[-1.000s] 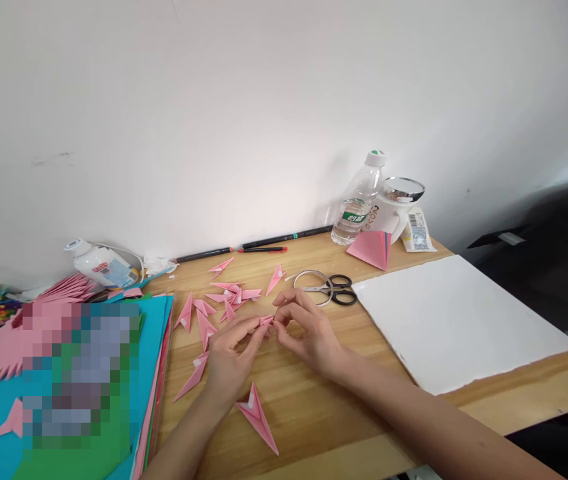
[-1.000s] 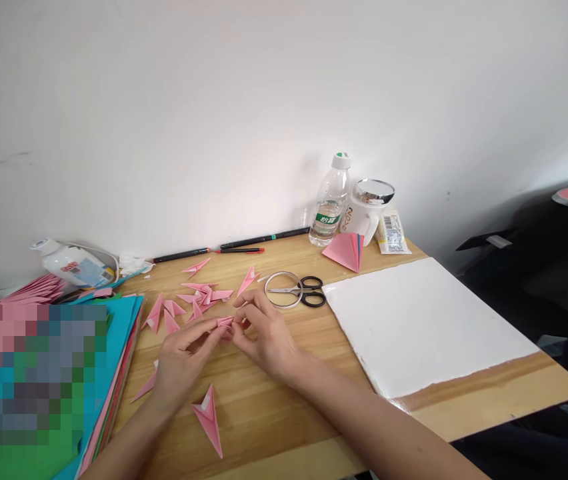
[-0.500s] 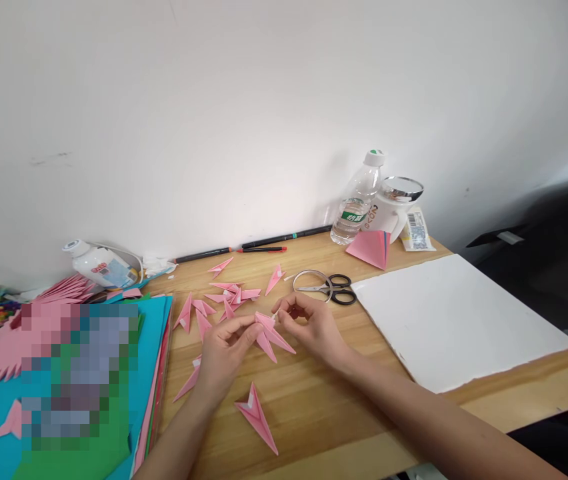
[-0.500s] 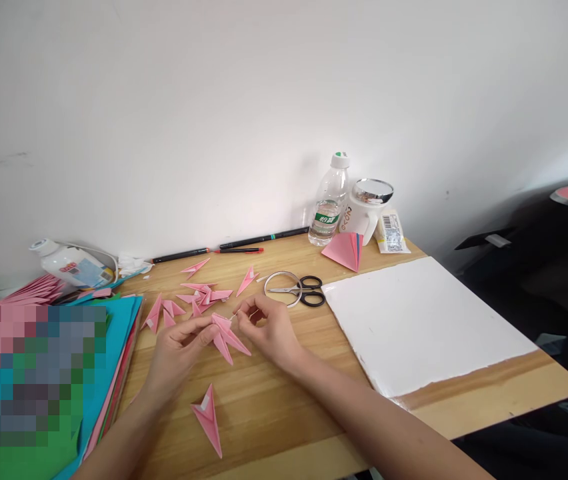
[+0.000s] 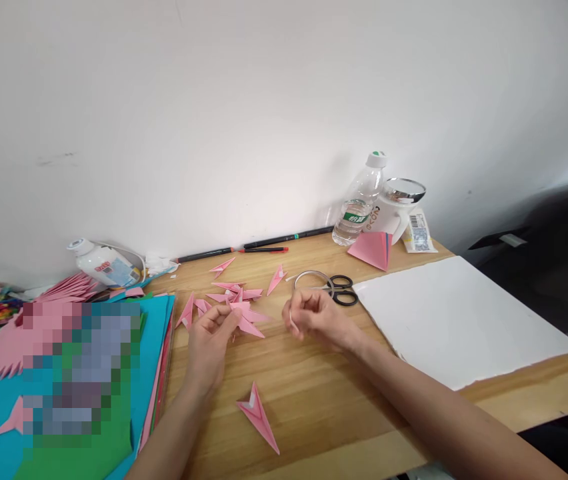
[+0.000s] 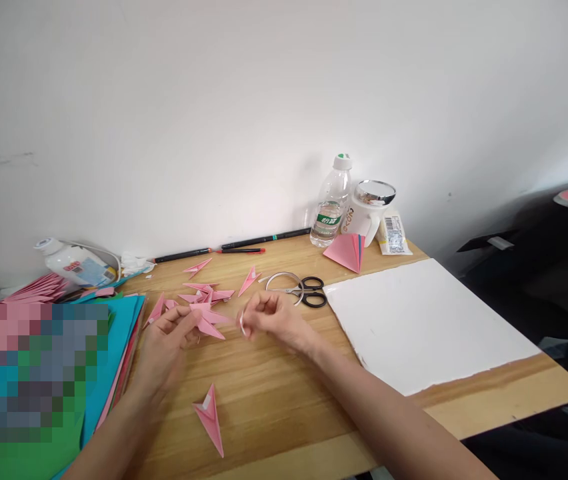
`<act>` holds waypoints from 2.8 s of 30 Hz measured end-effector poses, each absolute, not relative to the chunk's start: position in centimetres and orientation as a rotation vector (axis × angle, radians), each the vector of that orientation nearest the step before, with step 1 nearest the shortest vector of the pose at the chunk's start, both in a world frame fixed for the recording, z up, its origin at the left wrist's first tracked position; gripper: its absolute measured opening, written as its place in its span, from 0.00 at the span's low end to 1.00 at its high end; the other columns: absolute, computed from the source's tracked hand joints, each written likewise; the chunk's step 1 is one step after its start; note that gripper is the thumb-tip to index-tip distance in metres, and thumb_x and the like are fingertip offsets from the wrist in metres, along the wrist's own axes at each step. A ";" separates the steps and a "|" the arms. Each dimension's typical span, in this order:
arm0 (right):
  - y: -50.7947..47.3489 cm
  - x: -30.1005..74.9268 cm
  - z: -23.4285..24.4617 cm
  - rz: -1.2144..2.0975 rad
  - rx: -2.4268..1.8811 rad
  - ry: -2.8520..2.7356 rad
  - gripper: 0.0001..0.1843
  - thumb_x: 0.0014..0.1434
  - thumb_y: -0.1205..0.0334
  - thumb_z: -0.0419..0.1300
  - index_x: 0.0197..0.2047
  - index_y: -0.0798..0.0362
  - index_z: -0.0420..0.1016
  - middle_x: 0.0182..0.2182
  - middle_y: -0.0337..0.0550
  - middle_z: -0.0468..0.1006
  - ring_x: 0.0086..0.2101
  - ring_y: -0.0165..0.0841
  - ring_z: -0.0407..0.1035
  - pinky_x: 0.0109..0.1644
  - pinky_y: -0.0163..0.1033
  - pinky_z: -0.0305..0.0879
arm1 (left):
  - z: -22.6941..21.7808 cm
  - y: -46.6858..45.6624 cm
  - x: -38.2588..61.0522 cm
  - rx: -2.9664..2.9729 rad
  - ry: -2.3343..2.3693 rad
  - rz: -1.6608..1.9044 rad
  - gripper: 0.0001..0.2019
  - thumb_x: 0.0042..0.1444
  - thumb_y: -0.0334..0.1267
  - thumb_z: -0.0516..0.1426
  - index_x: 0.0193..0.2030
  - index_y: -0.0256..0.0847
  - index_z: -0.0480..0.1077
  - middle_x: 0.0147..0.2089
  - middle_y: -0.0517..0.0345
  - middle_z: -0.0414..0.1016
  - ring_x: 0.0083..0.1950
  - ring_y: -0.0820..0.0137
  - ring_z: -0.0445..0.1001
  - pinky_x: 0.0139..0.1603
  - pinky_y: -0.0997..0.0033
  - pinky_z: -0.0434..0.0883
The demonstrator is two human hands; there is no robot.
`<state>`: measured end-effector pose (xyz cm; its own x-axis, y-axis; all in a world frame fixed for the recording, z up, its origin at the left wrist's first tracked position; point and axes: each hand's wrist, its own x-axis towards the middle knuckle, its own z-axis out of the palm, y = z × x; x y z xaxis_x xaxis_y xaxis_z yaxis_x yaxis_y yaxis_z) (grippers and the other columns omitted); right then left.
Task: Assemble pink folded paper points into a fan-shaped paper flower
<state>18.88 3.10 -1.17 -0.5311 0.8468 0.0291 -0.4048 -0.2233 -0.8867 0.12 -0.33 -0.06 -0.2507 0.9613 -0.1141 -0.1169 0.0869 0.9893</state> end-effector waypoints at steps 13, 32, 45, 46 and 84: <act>2.5 19.7 -0.5 2.162 -0.414 -1.894 0.10 0.46 0.59 0.66 0.31 0.56 0.76 0.27 0.38 0.75 0.26 0.25 0.68 0.31 0.30 0.65 | 0.4 -0.4 0.6 0.895 1.299 1.284 0.15 0.42 0.41 0.64 0.36 0.36 0.70 0.27 0.62 0.70 0.23 0.76 0.67 0.21 0.75 0.69; 2.3 17.1 -2.8 1.327 -0.958 -1.560 0.23 0.48 0.52 0.64 0.47 0.52 0.69 0.39 0.45 0.71 0.39 0.34 0.67 0.36 0.36 0.66 | 0.7 -1.0 1.2 1.294 1.407 1.244 0.06 0.46 0.37 0.61 0.31 0.38 0.72 0.26 0.62 0.73 0.24 0.75 0.72 0.26 0.76 0.71; 1.7 16.7 -2.1 1.587 -0.815 -1.391 0.14 0.48 0.54 0.64 0.32 0.55 0.70 0.29 0.39 0.73 0.30 0.29 0.68 0.35 0.35 0.64 | 0.2 -1.7 2.3 1.233 1.474 1.143 0.08 0.41 0.35 0.63 0.28 0.37 0.71 0.26 0.60 0.74 0.28 0.73 0.72 0.26 0.78 0.70; 1.8 16.7 -2.1 1.582 -0.838 -1.386 0.14 0.47 0.53 0.64 0.30 0.55 0.70 0.27 0.39 0.73 0.28 0.29 0.67 0.33 0.35 0.63 | 0.3 -1.7 2.3 1.228 1.476 1.137 0.07 0.40 0.35 0.63 0.27 0.37 0.70 0.26 0.60 0.73 0.27 0.74 0.71 0.25 0.78 0.69; 1.7 16.7 -2.1 1.465 -0.973 -1.583 0.18 0.54 0.48 0.56 0.27 0.55 0.66 0.24 0.39 0.68 0.27 0.29 0.61 0.31 0.35 0.58 | -0.6 -2.1 2.5 1.514 1.498 0.992 0.09 0.53 0.38 0.54 0.24 0.39 0.65 0.20 0.63 0.65 0.23 0.74 0.66 0.27 0.76 0.63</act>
<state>16.73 1.66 -2.06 -0.4242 0.9050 0.0318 0.0385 0.0531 -0.9978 2.54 -2.12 -0.55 0.0045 0.9999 0.0097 0.3989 -0.0107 0.9169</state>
